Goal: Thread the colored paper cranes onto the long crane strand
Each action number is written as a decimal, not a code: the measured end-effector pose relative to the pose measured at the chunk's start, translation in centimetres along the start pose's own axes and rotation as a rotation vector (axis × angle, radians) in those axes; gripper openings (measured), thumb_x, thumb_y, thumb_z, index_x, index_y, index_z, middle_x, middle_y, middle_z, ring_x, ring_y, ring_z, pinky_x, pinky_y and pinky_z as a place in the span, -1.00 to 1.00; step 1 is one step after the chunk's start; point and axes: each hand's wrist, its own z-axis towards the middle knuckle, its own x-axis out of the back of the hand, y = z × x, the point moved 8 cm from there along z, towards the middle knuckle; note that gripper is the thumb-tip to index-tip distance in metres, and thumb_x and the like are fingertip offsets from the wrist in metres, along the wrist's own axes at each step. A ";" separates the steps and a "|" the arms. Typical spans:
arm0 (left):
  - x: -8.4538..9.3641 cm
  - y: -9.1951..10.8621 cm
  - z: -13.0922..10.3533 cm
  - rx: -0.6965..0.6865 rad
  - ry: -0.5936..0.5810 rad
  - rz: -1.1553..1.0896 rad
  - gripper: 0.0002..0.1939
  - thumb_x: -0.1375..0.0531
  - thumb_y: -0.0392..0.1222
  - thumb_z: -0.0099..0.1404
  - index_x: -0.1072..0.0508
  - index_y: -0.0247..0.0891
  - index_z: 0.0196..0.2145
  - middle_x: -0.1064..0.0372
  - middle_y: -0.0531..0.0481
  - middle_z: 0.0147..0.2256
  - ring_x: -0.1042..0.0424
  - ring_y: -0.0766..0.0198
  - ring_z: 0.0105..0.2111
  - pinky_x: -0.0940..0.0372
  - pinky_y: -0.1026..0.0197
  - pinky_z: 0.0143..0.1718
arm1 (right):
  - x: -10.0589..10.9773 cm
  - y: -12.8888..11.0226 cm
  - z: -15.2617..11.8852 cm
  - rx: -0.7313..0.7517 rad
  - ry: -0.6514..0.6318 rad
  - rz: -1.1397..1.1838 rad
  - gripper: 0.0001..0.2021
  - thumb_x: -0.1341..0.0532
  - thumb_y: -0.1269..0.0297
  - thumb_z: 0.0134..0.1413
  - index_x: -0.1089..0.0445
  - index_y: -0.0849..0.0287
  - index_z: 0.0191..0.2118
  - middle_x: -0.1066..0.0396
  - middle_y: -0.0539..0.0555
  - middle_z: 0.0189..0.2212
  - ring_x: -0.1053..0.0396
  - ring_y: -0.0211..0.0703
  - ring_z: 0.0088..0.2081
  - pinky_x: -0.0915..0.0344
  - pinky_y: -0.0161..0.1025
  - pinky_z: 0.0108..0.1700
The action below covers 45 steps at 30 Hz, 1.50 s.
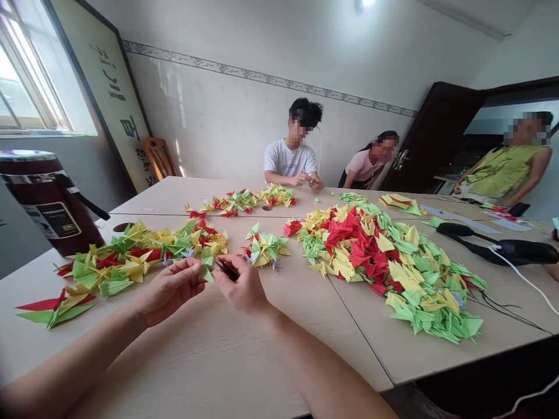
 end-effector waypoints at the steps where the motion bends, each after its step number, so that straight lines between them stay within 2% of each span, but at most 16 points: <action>1: 0.0 -0.1 0.0 0.001 -0.007 0.010 -0.85 -0.35 -0.23 0.01 -0.44 -0.26 -0.49 -0.33 0.11 -0.50 -0.32 0.48 -0.49 -0.28 0.38 -0.38 | -0.2 -0.1 0.0 0.006 -0.011 -0.002 -0.75 -0.19 0.26 -0.04 -0.39 0.17 -0.19 -0.46 0.07 -0.33 -0.42 -0.18 -0.29 -0.39 -0.25 -0.22; 5: 0.0 -0.2 0.0 -0.005 -0.015 0.066 -0.85 -0.36 -0.25 -0.01 -0.44 -0.29 -0.50 -0.34 0.09 -0.49 -0.29 0.49 -0.50 -0.27 0.41 -0.41 | -0.6 -0.4 -0.1 0.035 -0.028 -0.037 -0.75 -0.19 0.29 -0.05 -0.41 0.19 -0.19 -0.47 0.09 -0.31 -0.43 -0.17 -0.27 -0.38 -0.25 -0.20; 13: -0.6 -0.1 -0.2 0.018 -0.032 0.085 -0.79 -0.37 -0.28 -0.04 -0.53 -0.33 -0.37 -0.41 0.01 -0.39 -0.33 0.44 -0.42 -0.30 0.39 -0.32 | -0.8 -0.3 0.0 0.022 -0.053 -0.057 -0.80 -0.16 0.31 -0.02 -0.43 0.21 -0.26 -0.47 0.06 -0.39 -0.40 -0.19 -0.34 -0.34 -0.28 -0.28; 20: 0.6 0.1 0.1 -0.003 0.065 -0.016 -0.82 -0.34 -0.37 -0.02 -0.52 -0.34 -0.38 -0.42 0.00 -0.41 -0.36 0.44 -0.44 -0.32 0.40 -0.35 | -0.2 0.9 0.2 -0.038 -0.020 -0.016 -0.73 -0.21 0.20 0.00 -0.39 0.18 -0.16 -0.47 0.07 -0.28 -0.41 -0.15 -0.23 -0.36 -0.23 -0.19; 23: 0.9 0.4 0.2 -0.012 0.094 -0.104 -0.85 -0.29 -0.43 0.04 -0.52 -0.35 -0.36 -0.42 -0.02 -0.43 -0.37 0.44 -0.45 -0.33 0.41 -0.38 | 0.2 0.1 0.2 0.008 -0.010 -0.090 -0.70 -0.18 0.18 0.04 -0.39 0.17 -0.11 -0.47 0.09 -0.24 -0.42 -0.13 -0.21 -0.36 -0.21 -0.16; 28: 0.9 0.4 0.2 0.011 0.108 -0.226 -0.83 -0.21 -0.48 0.11 -0.51 -0.33 -0.34 -0.43 0.00 -0.41 -0.40 0.44 -0.45 -0.36 0.38 -0.38 | -0.2 -1.4 0.0 0.133 -0.058 -0.300 -0.73 -0.17 0.29 0.04 -0.44 0.16 -0.11 -0.49 0.11 -0.23 -0.42 -0.10 -0.20 -0.34 -0.19 -0.13; 34: 0.5 0.1 0.1 0.029 0.067 -0.254 -0.81 -0.19 -0.50 0.13 -0.51 -0.34 -0.31 -0.44 -0.02 -0.40 -0.40 0.45 -0.45 -0.36 0.37 -0.36 | -0.7 -1.5 -0.1 0.191 -0.108 -0.310 -0.72 -0.14 0.32 0.10 -0.42 0.13 -0.06 -0.48 0.08 -0.17 -0.41 -0.13 -0.16 -0.32 -0.23 -0.10; 37: 0.4 -0.1 0.0 0.039 0.063 -0.236 -0.80 -0.21 -0.49 0.11 -0.51 -0.34 -0.30 -0.44 -0.03 -0.41 -0.40 0.45 -0.46 -0.35 0.37 -0.36 | -1.0 -1.5 -0.2 0.207 -0.139 -0.336 -0.71 -0.12 0.33 0.12 -0.40 0.10 -0.04 -0.47 0.07 -0.17 -0.41 -0.14 -0.18 -0.31 -0.22 -0.09; 40: 0.2 -0.2 -0.1 0.044 0.058 -0.217 -0.80 -0.23 -0.49 0.08 -0.52 -0.35 -0.30 -0.45 -0.05 -0.41 -0.40 0.43 -0.46 -0.34 0.37 -0.36 | -1.3 -1.6 -0.3 0.214 -0.175 -0.357 -0.74 -0.11 0.32 0.13 -0.43 0.09 -0.09 -0.48 0.07 -0.26 -0.41 -0.14 -0.21 -0.31 -0.22 -0.09; 45: 0.8 0.2 -0.2 0.021 0.123 -0.208 -0.77 -0.24 -0.46 0.07 -0.52 -0.27 -0.30 -0.44 0.00 -0.43 -0.39 0.43 -0.46 -0.32 0.35 -0.37 | -0.8 -1.3 -0.1 0.164 -0.130 -0.397 -0.72 -0.18 0.30 0.04 -0.43 0.13 -0.09 -0.48 0.09 -0.22 -0.42 -0.10 -0.19 -0.34 -0.19 -0.11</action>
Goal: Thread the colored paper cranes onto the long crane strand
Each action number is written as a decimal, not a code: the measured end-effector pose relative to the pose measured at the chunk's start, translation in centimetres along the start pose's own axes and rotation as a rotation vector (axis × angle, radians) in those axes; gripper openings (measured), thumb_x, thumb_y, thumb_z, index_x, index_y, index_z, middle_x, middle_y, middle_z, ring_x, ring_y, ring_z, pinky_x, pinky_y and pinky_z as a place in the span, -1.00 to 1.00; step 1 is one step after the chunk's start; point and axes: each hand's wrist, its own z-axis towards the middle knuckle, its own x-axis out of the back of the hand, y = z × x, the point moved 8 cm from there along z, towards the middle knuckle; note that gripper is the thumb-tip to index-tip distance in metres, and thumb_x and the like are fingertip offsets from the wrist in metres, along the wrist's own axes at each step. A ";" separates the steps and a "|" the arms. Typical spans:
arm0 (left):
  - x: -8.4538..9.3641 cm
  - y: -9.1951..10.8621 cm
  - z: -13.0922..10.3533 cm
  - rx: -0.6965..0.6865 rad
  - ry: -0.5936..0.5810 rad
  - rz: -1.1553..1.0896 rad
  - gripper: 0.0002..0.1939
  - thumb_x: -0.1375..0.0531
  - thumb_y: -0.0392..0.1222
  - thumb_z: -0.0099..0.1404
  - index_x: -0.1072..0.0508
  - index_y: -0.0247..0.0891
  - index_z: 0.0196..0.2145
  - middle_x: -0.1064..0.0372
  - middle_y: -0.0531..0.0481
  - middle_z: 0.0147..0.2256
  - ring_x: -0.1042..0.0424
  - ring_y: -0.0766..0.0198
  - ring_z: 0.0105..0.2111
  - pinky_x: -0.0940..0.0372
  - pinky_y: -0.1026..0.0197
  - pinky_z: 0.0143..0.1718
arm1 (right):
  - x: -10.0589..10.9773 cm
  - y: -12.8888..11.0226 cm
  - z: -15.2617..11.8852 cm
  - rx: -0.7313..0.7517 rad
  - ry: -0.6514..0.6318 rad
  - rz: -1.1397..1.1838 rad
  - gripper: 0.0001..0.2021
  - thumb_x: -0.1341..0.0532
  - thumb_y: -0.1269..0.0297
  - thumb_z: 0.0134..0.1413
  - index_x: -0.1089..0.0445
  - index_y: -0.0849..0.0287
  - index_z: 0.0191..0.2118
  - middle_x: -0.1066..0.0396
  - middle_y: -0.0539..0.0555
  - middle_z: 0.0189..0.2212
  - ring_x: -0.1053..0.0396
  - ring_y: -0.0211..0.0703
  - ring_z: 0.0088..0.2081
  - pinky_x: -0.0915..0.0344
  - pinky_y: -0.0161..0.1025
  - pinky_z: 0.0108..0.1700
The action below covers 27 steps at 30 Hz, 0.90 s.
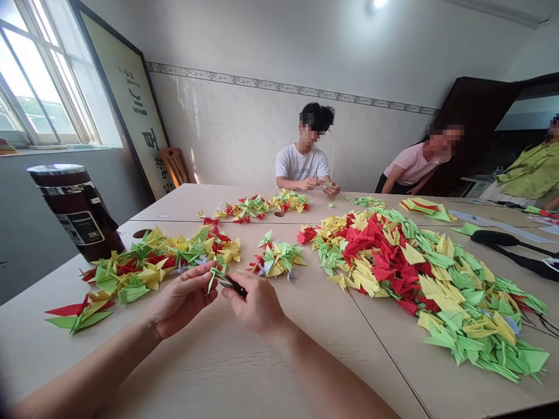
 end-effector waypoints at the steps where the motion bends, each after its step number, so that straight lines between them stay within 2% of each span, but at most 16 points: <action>1: 0.2 0.2 0.1 -0.013 0.018 0.010 -0.76 -0.25 -0.46 0.06 -0.52 -0.25 -0.30 -0.43 0.02 -0.44 -0.38 0.44 -0.47 -0.32 0.35 -0.38 | 0.3 0.3 0.0 -0.031 0.025 0.004 -0.70 -0.20 0.30 0.00 -0.42 0.15 -0.09 -0.48 0.10 -0.22 -0.42 -0.10 -0.20 -0.34 -0.19 -0.12; 6: 0.6 0.2 0.3 -0.032 0.029 0.183 -0.73 -0.32 -0.40 -0.02 -0.52 -0.27 -0.29 -0.41 0.04 -0.46 -0.32 0.47 -0.51 -0.26 0.38 -0.40 | 1.0 1.7 0.0 -0.147 0.136 0.119 -0.65 -0.21 0.24 -0.03 -0.40 0.23 -0.08 -0.47 0.11 -0.33 -0.43 -0.14 -0.31 -0.39 -0.22 -0.24; 10: -0.6 -0.5 -0.2 -0.074 -0.059 0.336 -0.70 -0.36 -0.31 -0.05 -0.52 -0.30 -0.28 -0.46 -0.01 -0.38 -0.35 0.40 -0.42 -0.25 0.34 -0.32 | 0.4 1.0 -0.1 -0.061 0.106 0.139 -0.72 -0.22 0.28 -0.03 -0.42 0.18 -0.13 -0.46 0.09 -0.32 -0.42 -0.17 -0.29 -0.38 -0.24 -0.23; 13: -1.4 -0.6 -0.4 -0.116 -0.093 0.401 -0.68 -0.36 -0.25 -0.05 -0.51 -0.31 -0.27 -0.49 -0.07 -0.33 -0.39 0.31 -0.35 -0.25 0.27 -0.26 | 0.1 0.9 -0.3 -0.057 0.090 0.151 -0.69 -0.23 0.31 -0.05 -0.39 0.16 -0.11 -0.43 0.06 -0.35 -0.42 -0.22 -0.37 -0.38 -0.29 -0.32; 16: -1.7 -0.4 -0.5 -0.155 -0.097 0.427 -0.68 -0.37 -0.23 -0.07 -0.51 -0.31 -0.29 -0.50 -0.07 -0.35 -0.41 0.26 -0.33 -0.26 0.23 -0.22 | 0.1 0.7 -0.3 -0.037 0.081 0.127 -0.70 -0.24 0.32 -0.05 -0.37 0.14 -0.12 -0.41 0.04 -0.36 -0.39 -0.25 -0.41 -0.36 -0.31 -0.36; 21: -1.7 -0.2 -0.4 -0.208 -0.103 0.483 -0.71 -0.37 -0.21 -0.06 -0.52 -0.29 -0.31 -0.50 -0.05 -0.35 -0.42 0.26 -0.34 -0.28 0.23 -0.23 | 0.2 -0.7 -0.2 0.123 0.050 0.046 -0.79 -0.22 0.36 -0.01 -0.42 0.12 -0.19 -0.43 0.07 -0.30 -0.37 -0.18 -0.25 -0.33 -0.24 -0.18; 27: -1.4 -0.1 -0.3 -0.238 -0.057 0.610 -0.74 -0.35 -0.18 -0.03 -0.54 -0.28 -0.33 -0.50 -0.05 -0.38 -0.40 0.26 -0.37 -0.27 0.26 -0.30 | 0.0 -0.5 -0.1 0.114 0.022 0.059 -0.85 -0.18 0.32 0.06 -0.47 0.16 -0.26 -0.38 0.09 -0.34 -0.37 -0.19 -0.29 -0.34 -0.27 -0.25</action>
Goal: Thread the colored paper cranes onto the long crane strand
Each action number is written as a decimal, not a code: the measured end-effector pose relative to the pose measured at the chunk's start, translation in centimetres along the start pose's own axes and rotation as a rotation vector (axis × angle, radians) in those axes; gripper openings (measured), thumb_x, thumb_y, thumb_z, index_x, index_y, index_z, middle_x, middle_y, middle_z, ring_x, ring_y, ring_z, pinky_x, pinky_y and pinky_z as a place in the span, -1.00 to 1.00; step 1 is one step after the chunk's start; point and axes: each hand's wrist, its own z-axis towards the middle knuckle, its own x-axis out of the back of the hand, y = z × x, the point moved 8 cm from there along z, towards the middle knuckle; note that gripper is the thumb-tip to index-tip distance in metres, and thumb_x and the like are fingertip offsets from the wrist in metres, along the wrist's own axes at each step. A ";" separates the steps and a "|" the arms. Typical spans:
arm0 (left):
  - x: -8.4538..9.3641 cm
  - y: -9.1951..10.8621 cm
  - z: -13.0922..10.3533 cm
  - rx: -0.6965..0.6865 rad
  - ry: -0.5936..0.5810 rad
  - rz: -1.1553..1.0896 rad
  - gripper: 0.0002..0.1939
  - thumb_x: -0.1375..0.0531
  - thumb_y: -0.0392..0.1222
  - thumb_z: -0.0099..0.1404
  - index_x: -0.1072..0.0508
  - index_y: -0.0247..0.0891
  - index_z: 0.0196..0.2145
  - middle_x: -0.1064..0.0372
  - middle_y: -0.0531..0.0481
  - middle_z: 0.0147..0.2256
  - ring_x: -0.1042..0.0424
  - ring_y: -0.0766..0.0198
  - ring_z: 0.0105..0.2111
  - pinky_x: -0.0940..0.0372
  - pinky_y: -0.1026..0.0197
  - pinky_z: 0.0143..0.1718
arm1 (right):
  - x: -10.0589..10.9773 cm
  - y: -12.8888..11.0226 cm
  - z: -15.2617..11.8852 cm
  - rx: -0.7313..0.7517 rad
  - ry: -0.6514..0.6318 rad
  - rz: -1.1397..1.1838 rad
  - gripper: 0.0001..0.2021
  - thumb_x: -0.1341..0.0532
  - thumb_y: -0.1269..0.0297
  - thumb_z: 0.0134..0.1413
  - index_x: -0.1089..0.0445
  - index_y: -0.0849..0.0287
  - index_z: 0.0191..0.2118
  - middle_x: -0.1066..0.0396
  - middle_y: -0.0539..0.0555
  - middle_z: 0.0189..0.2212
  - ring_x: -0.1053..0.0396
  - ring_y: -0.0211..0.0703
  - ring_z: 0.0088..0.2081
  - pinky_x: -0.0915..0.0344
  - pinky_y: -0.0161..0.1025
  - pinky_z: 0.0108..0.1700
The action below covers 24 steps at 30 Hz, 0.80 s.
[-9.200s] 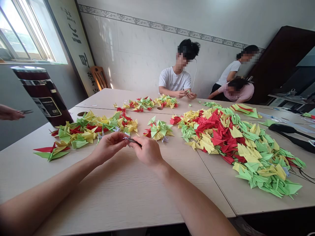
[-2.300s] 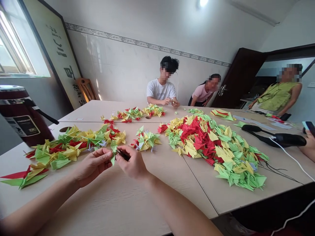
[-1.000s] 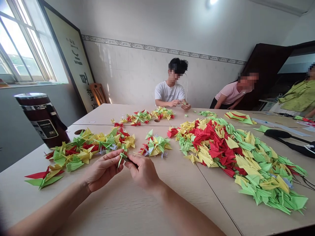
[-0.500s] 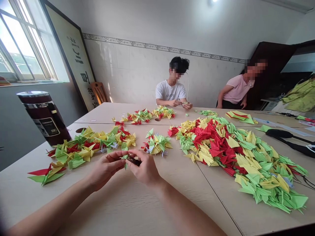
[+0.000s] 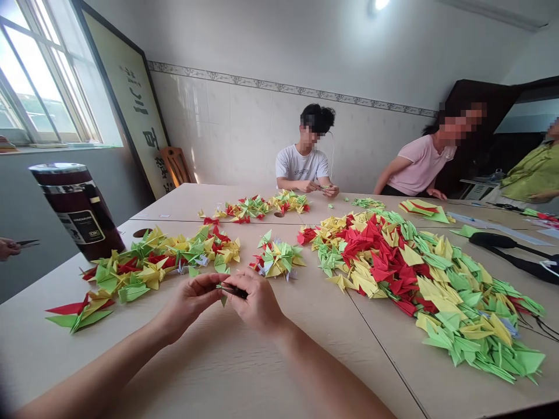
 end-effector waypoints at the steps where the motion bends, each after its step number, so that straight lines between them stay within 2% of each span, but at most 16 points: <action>1: -0.2 0.2 0.0 -0.022 -0.013 0.033 -0.77 -0.33 -0.18 -0.02 -0.54 -0.28 -0.34 -0.50 -0.05 -0.39 -0.40 0.26 -0.37 -0.27 0.27 -0.30 | 0.0 -0.1 0.0 0.005 0.007 -0.004 -0.85 -0.17 0.32 0.07 -0.47 0.16 -0.26 -0.37 0.10 -0.34 -0.37 -0.19 -0.30 -0.34 -0.27 -0.27; 5: -0.6 0.5 0.1 -0.117 -0.064 0.180 -0.81 -0.29 -0.18 0.04 -0.53 -0.28 -0.34 -0.47 -0.04 -0.43 -0.39 0.28 -0.41 -0.26 0.29 -0.33 | 0.5 -0.3 0.0 0.014 0.033 -0.054 -0.85 -0.15 0.32 0.09 -0.47 0.12 -0.30 -0.34 0.08 -0.37 -0.36 -0.18 -0.28 -0.34 -0.26 -0.25; 8: 0.3 0.6 0.6 -0.172 -0.049 0.218 -0.74 -0.27 -0.19 0.04 -0.49 -0.27 -0.25 -0.45 -0.04 -0.41 -0.38 0.29 -0.43 -0.26 0.27 -0.37 | 1.8 -0.2 0.4 0.028 0.083 -0.074 -0.86 -0.14 0.31 0.08 -0.46 0.11 -0.31 -0.35 0.06 -0.36 -0.35 -0.18 -0.26 -0.33 -0.25 -0.21; 11: 3.2 1.8 1.2 -0.261 0.137 0.334 -0.74 -0.23 -0.16 0.08 -0.46 -0.28 -0.24 -0.43 -0.04 -0.42 -0.37 0.28 -0.45 -0.26 0.26 -0.39 | 4.4 1.2 0.8 -0.009 0.242 -0.118 -0.86 -0.15 0.32 0.07 -0.46 0.14 -0.30 -0.36 0.10 -0.32 -0.36 -0.16 -0.27 -0.33 -0.22 -0.20; 13: 4.8 3.1 1.4 -0.321 0.259 0.511 -0.76 -0.19 -0.15 0.10 -0.47 -0.28 -0.26 -0.40 -0.03 -0.43 -0.34 0.29 -0.46 -0.23 0.27 -0.42 | 5.3 2.3 1.0 -0.034 0.272 -0.186 -0.86 -0.16 0.32 0.04 -0.46 0.15 -0.31 -0.37 0.10 -0.33 -0.37 -0.15 -0.28 -0.32 -0.20 -0.20; 15: 5.6 4.3 1.3 -0.386 0.326 0.732 -0.79 -0.15 -0.16 0.12 -0.49 -0.26 -0.29 -0.36 -0.02 -0.42 -0.31 0.30 -0.46 -0.20 0.28 -0.42 | 5.4 3.4 1.1 -0.050 0.257 -0.254 -0.87 -0.17 0.33 0.02 -0.46 0.14 -0.33 -0.38 0.10 -0.35 -0.37 -0.13 -0.29 -0.32 -0.18 -0.20; 17: 5.4 4.7 1.4 -0.410 0.308 0.916 -0.78 -0.12 -0.16 0.14 -0.50 -0.25 -0.30 -0.33 -0.03 -0.40 -0.30 0.29 -0.44 -0.19 0.28 -0.41 | 5.3 4.1 1.2 -0.063 0.237 -0.296 -0.87 -0.18 0.34 0.00 -0.47 0.15 -0.32 -0.39 0.11 -0.36 -0.38 -0.12 -0.30 -0.32 -0.17 -0.20; 19: 5.0 4.2 1.7 -0.385 0.247 1.050 -0.76 -0.10 -0.14 0.16 -0.50 -0.24 -0.28 -0.33 -0.05 -0.36 -0.31 0.26 -0.43 -0.20 0.26 -0.39 | 5.1 4.4 1.2 -0.070 0.224 -0.316 -0.84 -0.18 0.35 0.00 -0.48 0.17 -0.29 -0.40 0.12 -0.36 -0.38 -0.11 -0.30 -0.31 -0.17 -0.20; 21: 4.8 3.5 1.9 -0.355 0.212 1.163 -0.74 -0.09 -0.13 0.16 -0.50 -0.22 -0.25 -0.34 -0.07 -0.32 -0.33 0.23 -0.40 -0.20 0.23 -0.35 | 5.0 4.2 1.2 -0.066 0.228 -0.316 -0.82 -0.17 0.35 0.01 -0.48 0.19 -0.26 -0.40 0.13 -0.36 -0.38 -0.10 -0.30 -0.31 -0.18 -0.21; 24: 4.8 2.9 2.2 -0.364 0.221 1.300 -0.69 -0.10 -0.15 0.15 -0.47 -0.23 -0.16 -0.33 -0.14 -0.25 -0.35 0.12 -0.30 -0.21 0.18 -0.27 | 4.9 3.5 1.2 -0.054 0.236 -0.302 -0.83 -0.16 0.35 0.02 -0.48 0.22 -0.29 -0.41 0.13 -0.39 -0.39 -0.11 -0.31 -0.31 -0.20 -0.21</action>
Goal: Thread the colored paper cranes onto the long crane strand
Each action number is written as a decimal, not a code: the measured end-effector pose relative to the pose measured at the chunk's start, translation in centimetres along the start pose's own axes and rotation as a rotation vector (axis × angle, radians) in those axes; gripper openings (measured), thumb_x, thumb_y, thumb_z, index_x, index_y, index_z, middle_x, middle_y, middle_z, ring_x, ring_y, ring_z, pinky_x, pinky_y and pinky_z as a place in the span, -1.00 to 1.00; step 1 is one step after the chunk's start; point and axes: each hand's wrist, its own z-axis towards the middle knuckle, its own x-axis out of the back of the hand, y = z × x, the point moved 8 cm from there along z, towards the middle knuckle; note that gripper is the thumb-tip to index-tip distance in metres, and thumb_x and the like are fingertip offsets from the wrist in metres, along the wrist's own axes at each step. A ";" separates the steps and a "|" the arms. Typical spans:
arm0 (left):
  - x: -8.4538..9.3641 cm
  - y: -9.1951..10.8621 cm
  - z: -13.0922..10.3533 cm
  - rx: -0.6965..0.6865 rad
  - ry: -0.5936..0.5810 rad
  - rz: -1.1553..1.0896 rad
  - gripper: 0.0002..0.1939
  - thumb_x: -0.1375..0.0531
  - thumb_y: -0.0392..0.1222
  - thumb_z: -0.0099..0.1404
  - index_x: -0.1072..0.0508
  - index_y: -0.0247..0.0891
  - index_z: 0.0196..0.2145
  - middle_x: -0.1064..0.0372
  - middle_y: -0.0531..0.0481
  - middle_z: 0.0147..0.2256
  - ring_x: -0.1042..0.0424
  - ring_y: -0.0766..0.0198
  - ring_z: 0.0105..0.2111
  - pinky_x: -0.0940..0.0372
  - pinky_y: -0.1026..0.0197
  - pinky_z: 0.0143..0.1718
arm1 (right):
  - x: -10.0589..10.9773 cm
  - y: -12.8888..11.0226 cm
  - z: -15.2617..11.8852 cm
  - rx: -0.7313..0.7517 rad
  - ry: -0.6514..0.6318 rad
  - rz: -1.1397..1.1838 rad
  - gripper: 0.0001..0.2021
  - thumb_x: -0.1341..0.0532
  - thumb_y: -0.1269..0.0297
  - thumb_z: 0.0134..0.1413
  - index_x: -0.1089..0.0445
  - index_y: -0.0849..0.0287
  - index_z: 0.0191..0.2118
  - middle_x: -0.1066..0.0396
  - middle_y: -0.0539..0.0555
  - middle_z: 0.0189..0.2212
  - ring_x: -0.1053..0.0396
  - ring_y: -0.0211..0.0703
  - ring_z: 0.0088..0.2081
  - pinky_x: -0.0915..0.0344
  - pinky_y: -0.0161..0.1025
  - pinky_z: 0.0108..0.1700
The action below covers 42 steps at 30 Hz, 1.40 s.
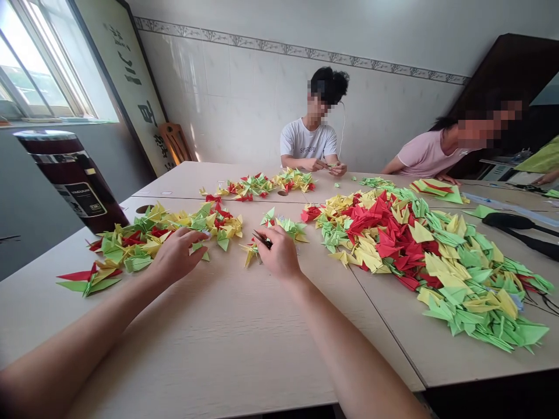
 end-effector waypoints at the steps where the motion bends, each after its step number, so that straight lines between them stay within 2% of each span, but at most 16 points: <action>1: -0.2 -0.2 0.0 -0.006 -0.003 0.035 -0.68 -0.11 -0.16 0.14 -0.46 -0.23 -0.15 -0.33 -0.16 -0.23 -0.35 0.09 -0.26 -0.21 0.17 -0.26 | -0.1 -0.2 0.0 0.000 -0.008 0.001 -0.84 -0.17 0.36 0.02 -0.48 0.22 -0.30 -0.42 0.12 -0.39 -0.39 -0.12 -0.31 -0.31 -0.21 -0.21; 3: -0.6 -0.8 0.1 0.002 -0.028 0.084 -0.71 -0.12 -0.19 0.13 -0.47 -0.21 -0.18 -0.35 -0.17 -0.24 -0.35 0.06 -0.23 -0.20 0.18 -0.25 | -0.6 -0.3 -0.2 -0.009 -0.043 0.004 -0.86 -0.18 0.36 0.01 -0.48 0.21 -0.31 -0.43 0.11 -0.39 -0.39 -0.13 -0.32 -0.32 -0.22 -0.24; 6: -0.9 -1.5 0.2 0.027 -0.071 0.077 -0.79 -0.10 -0.25 0.11 -0.50 -0.18 -0.32 -0.39 -0.13 -0.31 -0.36 0.08 -0.29 -0.19 0.21 -0.30 | -1.3 -0.1 -0.5 -0.036 -0.085 0.035 -0.85 -0.21 0.34 -0.01 -0.47 0.20 -0.28 -0.46 0.11 -0.36 -0.41 -0.14 -0.31 -0.34 -0.21 -0.24; 9: -0.1 -1.4 0.3 0.045 -0.017 -0.055 -0.82 -0.11 -0.27 0.08 -0.51 -0.16 -0.39 -0.42 -0.09 -0.36 -0.37 0.12 -0.36 -0.17 0.22 -0.35 | -1.6 0.3 -0.8 -0.103 -0.094 0.078 -0.78 -0.23 0.27 -0.01 -0.44 0.18 -0.21 -0.49 0.11 -0.31 -0.43 -0.12 -0.27 -0.35 -0.19 -0.20; 13: 0.4 -1.4 0.0 0.191 0.068 -0.499 -0.80 -0.22 -0.17 0.04 -0.53 -0.18 -0.33 -0.44 -0.02 -0.42 -0.33 0.22 -0.46 -0.16 0.25 -0.40 | -1.3 -0.3 -0.9 -0.126 -0.085 0.120 -0.68 -0.24 0.20 -0.02 -0.40 0.17 -0.11 -0.49 0.12 -0.27 -0.45 -0.12 -0.25 -0.37 -0.20 -0.19; 18: -1.8 0.0 -0.9 0.339 -0.056 -1.057 -0.65 -0.33 -0.04 -0.05 -0.51 -0.27 -0.31 -0.39 0.01 -0.49 -0.27 0.33 -0.50 -0.18 0.27 -0.42 | -1.5 -2.2 -1.2 -0.067 -0.129 0.082 -0.72 -0.17 0.26 0.04 -0.41 0.17 -0.10 -0.48 0.13 -0.21 -0.43 -0.09 -0.19 -0.35 -0.19 -0.15; 24: -2.6 2.1 -1.7 0.403 -0.139 -1.414 -0.68 -0.38 -0.11 -0.12 -0.47 -0.28 -0.39 -0.36 0.06 -0.44 -0.29 0.41 -0.46 -0.25 0.27 -0.31 | -2.4 -3.4 -1.8 -0.007 -0.227 0.097 -0.72 -0.16 0.31 0.06 -0.43 0.15 -0.08 -0.50 0.10 -0.23 -0.43 -0.10 -0.20 -0.34 -0.19 -0.14; 35: -3.3 2.6 -2.1 0.375 -0.258 -1.436 -0.69 -0.36 -0.11 -0.05 -0.43 -0.27 -0.35 -0.35 0.09 -0.41 -0.30 0.44 -0.42 -0.24 0.29 -0.28 | -2.9 -3.8 -2.2 0.018 -0.271 0.131 -0.75 -0.14 0.31 0.10 -0.46 0.06 -0.10 -0.50 0.03 -0.18 -0.45 -0.13 -0.18 -0.36 -0.23 -0.11; 42: -3.0 2.4 -1.9 0.394 -0.218 -1.355 -0.69 -0.33 -0.11 -0.05 -0.42 -0.28 -0.34 -0.35 0.06 -0.39 -0.31 0.40 -0.41 -0.26 0.25 -0.27 | -3.0 -3.5 -2.2 -0.019 -0.272 0.121 -0.74 -0.16 0.32 0.07 -0.45 0.10 -0.11 -0.50 0.07 -0.20 -0.44 -0.11 -0.19 -0.35 -0.19 -0.13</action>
